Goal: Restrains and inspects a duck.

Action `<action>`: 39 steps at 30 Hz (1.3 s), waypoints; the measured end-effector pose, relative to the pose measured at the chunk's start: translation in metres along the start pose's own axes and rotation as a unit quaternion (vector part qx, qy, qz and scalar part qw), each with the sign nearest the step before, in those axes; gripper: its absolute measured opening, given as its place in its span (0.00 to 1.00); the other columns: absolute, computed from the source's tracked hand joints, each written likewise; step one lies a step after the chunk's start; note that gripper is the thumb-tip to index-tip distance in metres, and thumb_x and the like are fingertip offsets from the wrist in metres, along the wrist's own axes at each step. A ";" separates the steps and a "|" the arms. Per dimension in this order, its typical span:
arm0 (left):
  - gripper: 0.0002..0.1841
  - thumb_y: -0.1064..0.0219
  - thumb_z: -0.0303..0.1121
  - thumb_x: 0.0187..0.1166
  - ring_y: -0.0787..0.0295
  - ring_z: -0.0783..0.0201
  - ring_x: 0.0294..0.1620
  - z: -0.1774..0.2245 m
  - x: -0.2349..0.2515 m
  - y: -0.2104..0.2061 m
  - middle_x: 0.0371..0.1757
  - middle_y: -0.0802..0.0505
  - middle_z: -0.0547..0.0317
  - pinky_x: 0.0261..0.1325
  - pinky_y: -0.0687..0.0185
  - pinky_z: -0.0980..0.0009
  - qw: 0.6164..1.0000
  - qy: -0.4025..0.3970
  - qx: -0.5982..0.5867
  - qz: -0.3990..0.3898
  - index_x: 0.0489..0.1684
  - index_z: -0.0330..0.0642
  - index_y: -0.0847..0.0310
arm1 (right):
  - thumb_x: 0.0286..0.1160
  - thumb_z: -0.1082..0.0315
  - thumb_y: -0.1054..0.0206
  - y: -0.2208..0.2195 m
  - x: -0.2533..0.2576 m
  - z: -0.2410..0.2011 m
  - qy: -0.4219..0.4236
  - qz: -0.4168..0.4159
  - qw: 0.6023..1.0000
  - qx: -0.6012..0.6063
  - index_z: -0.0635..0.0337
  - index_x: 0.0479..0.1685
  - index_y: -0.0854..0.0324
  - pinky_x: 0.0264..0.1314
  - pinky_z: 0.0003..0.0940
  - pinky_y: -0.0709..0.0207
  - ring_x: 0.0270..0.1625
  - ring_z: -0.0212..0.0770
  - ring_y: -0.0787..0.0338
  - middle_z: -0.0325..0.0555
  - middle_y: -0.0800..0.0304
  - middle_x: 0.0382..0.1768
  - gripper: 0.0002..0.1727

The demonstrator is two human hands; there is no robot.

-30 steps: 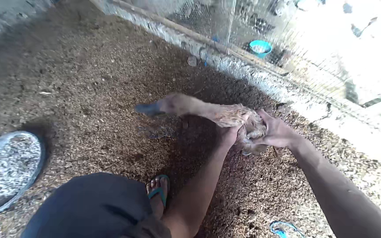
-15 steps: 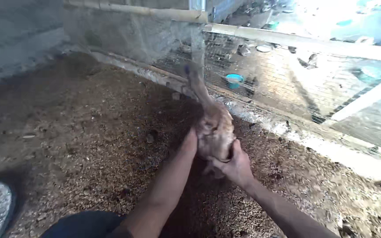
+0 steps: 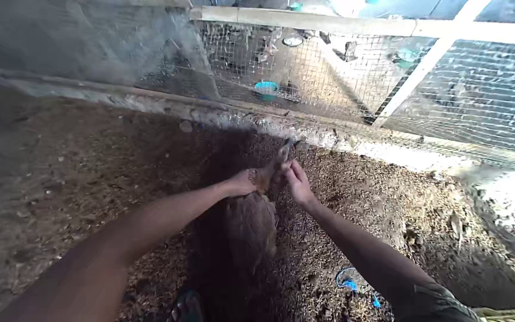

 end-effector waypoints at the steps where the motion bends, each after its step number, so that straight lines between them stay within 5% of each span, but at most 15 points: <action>1: 0.27 0.25 0.36 0.77 0.14 0.52 0.68 0.000 -0.006 -0.009 0.66 0.12 0.42 0.75 0.22 0.49 1.000 0.006 -0.004 -0.011 0.74 0.36 0.23 | 0.94 0.56 0.56 -0.003 0.005 -0.001 -0.024 0.005 1.000 -0.004 0.65 0.59 0.24 0.52 0.44 0.17 0.44 0.41 0.12 0.50 0.15 0.42 0.22; 3: 0.22 0.28 0.37 0.81 0.14 0.55 0.64 0.005 -0.015 -0.029 0.63 0.11 0.44 0.71 0.21 0.52 0.999 0.004 -0.006 -0.034 0.70 0.37 0.20 | 0.96 0.50 0.59 -0.015 0.005 0.006 -0.071 0.013 0.997 -0.026 0.64 0.67 0.25 0.56 0.51 0.16 0.49 0.48 0.10 0.56 0.12 0.47 0.27; 7: 0.15 0.41 0.32 0.90 0.16 0.64 0.49 0.010 -0.039 -0.036 0.53 0.12 0.49 0.56 0.19 0.63 0.997 0.023 -0.075 -0.020 0.68 0.36 0.21 | 0.86 0.51 0.43 -0.046 -0.038 0.027 -0.027 0.001 0.999 -0.028 0.68 0.58 0.28 0.53 0.46 0.16 0.48 0.45 0.13 0.56 0.18 0.49 0.24; 9: 0.15 0.39 0.33 0.89 0.16 0.69 0.41 0.012 -0.041 -0.024 0.46 0.12 0.54 0.47 0.17 0.69 0.987 0.027 -0.156 0.016 0.67 0.36 0.23 | 0.76 0.44 0.35 -0.072 -0.076 0.040 -0.060 -0.088 0.993 0.041 0.75 0.73 0.39 0.66 0.40 0.19 0.61 0.42 0.14 0.60 0.19 0.61 0.41; 11: 0.20 0.37 0.37 0.89 0.12 0.61 0.53 0.029 -0.041 -0.012 0.56 0.10 0.46 0.58 0.16 0.61 0.988 -0.003 -0.155 0.029 0.71 0.34 0.23 | 0.65 0.35 0.31 -0.093 -0.100 0.045 -0.134 -0.149 0.969 0.143 0.71 0.86 0.48 0.78 0.33 0.24 0.73 0.33 0.19 0.56 0.22 0.73 0.58; 14: 0.21 0.42 0.32 0.92 0.22 0.57 0.78 0.110 -0.066 -0.005 0.77 0.17 0.48 0.82 0.30 0.57 0.991 0.128 0.016 -0.025 0.81 0.39 0.29 | 0.57 0.47 0.21 -0.096 -0.076 0.031 -0.119 -0.085 0.957 0.251 0.68 0.63 0.24 0.63 0.36 0.14 0.54 0.32 0.09 0.45 0.08 0.49 0.39; 15: 0.19 0.33 0.32 0.85 0.11 0.49 0.64 0.121 -0.052 0.001 0.63 0.10 0.36 0.67 0.17 0.55 0.996 -0.066 0.060 0.016 0.68 0.29 0.21 | 0.60 0.53 0.23 -0.093 -0.063 0.027 -0.112 -0.047 0.959 0.255 0.66 0.57 0.20 0.58 0.36 0.13 0.49 0.32 0.08 0.43 0.07 0.43 0.30; 17: 0.24 0.24 0.37 0.75 0.11 0.48 0.62 0.136 -0.034 0.005 0.59 0.09 0.38 0.68 0.18 0.50 0.975 -0.185 0.124 0.004 0.65 0.31 0.18 | 0.78 0.61 0.36 -0.085 -0.046 0.025 -0.117 0.049 0.956 0.264 0.68 0.55 0.21 0.52 0.35 0.15 0.45 0.33 0.12 0.45 0.12 0.40 0.17; 19: 0.34 0.19 0.47 0.70 0.16 0.42 0.70 0.141 -0.028 0.016 0.67 0.12 0.38 0.73 0.24 0.40 0.965 -0.150 0.213 -0.019 0.72 0.35 0.21 | 0.85 0.56 0.45 -0.074 -0.030 0.023 -0.105 0.127 0.944 0.286 0.66 0.59 0.24 0.51 0.37 0.16 0.45 0.34 0.14 0.46 0.15 0.42 0.21; 21: 0.49 0.16 0.62 0.57 0.22 0.44 0.78 0.122 -0.019 0.033 0.77 0.17 0.44 0.79 0.29 0.39 0.951 -0.143 0.273 -0.012 0.80 0.44 0.25 | 0.76 0.54 0.33 -0.063 -0.015 0.028 -0.070 0.163 0.929 0.325 0.63 0.56 0.21 0.46 0.38 0.13 0.41 0.34 0.11 0.44 0.11 0.38 0.21; 23: 0.56 0.10 0.60 0.46 0.24 0.46 0.80 0.090 -0.017 0.042 0.79 0.19 0.44 0.81 0.30 0.41 0.959 -0.132 0.249 -0.015 0.82 0.45 0.28 | 0.76 0.58 0.31 -0.059 -0.004 0.028 -0.053 0.147 0.936 0.315 0.63 0.55 0.20 0.41 0.34 0.14 0.37 0.32 0.12 0.42 0.11 0.35 0.18; 27: 0.48 0.07 0.42 0.48 0.18 0.44 0.74 0.064 -0.026 0.044 0.70 0.13 0.39 0.78 0.27 0.41 0.976 -0.133 0.167 0.047 0.76 0.36 0.24 | 0.88 0.57 0.44 -0.067 0.003 0.006 -0.079 0.029 0.982 0.168 0.64 0.57 0.20 0.44 0.29 0.20 0.37 0.28 0.17 0.41 0.16 0.35 0.18; 31: 0.41 0.08 0.32 0.48 0.13 0.49 0.66 0.060 -0.031 0.062 0.62 0.10 0.41 0.73 0.21 0.47 0.985 -0.116 0.079 0.099 0.69 0.33 0.21 | 0.84 0.57 0.41 -0.067 0.005 -0.013 -0.060 -0.036 0.989 0.126 0.60 0.58 0.19 0.54 0.35 0.16 0.46 0.31 0.12 0.42 0.11 0.42 0.17; 34: 0.41 0.09 0.34 0.52 0.15 0.44 0.68 0.048 -0.027 0.068 0.64 0.12 0.36 0.74 0.23 0.43 0.990 -0.057 0.084 0.102 0.70 0.30 0.23 | 0.75 0.61 0.43 -0.039 0.004 -0.006 -0.012 0.004 0.992 0.125 0.61 0.70 0.24 0.66 0.42 0.17 0.60 0.37 0.12 0.48 0.13 0.59 0.25; 39: 0.37 0.10 0.36 0.56 0.14 0.43 0.67 0.032 -0.016 0.066 0.61 0.10 0.36 0.73 0.23 0.42 0.989 -0.046 0.099 0.094 0.67 0.30 0.19 | 0.86 0.48 0.52 0.021 0.010 -0.028 0.107 0.157 0.969 0.156 0.54 0.60 0.31 0.62 0.46 0.14 0.56 0.37 0.11 0.39 0.15 0.51 0.21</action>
Point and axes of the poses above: each hand's wrist, its own x-axis towards the middle knuckle, its own y-axis out of the back of the hand, z = x × y, the point moved 9 cm from there along x, towards the middle knuckle
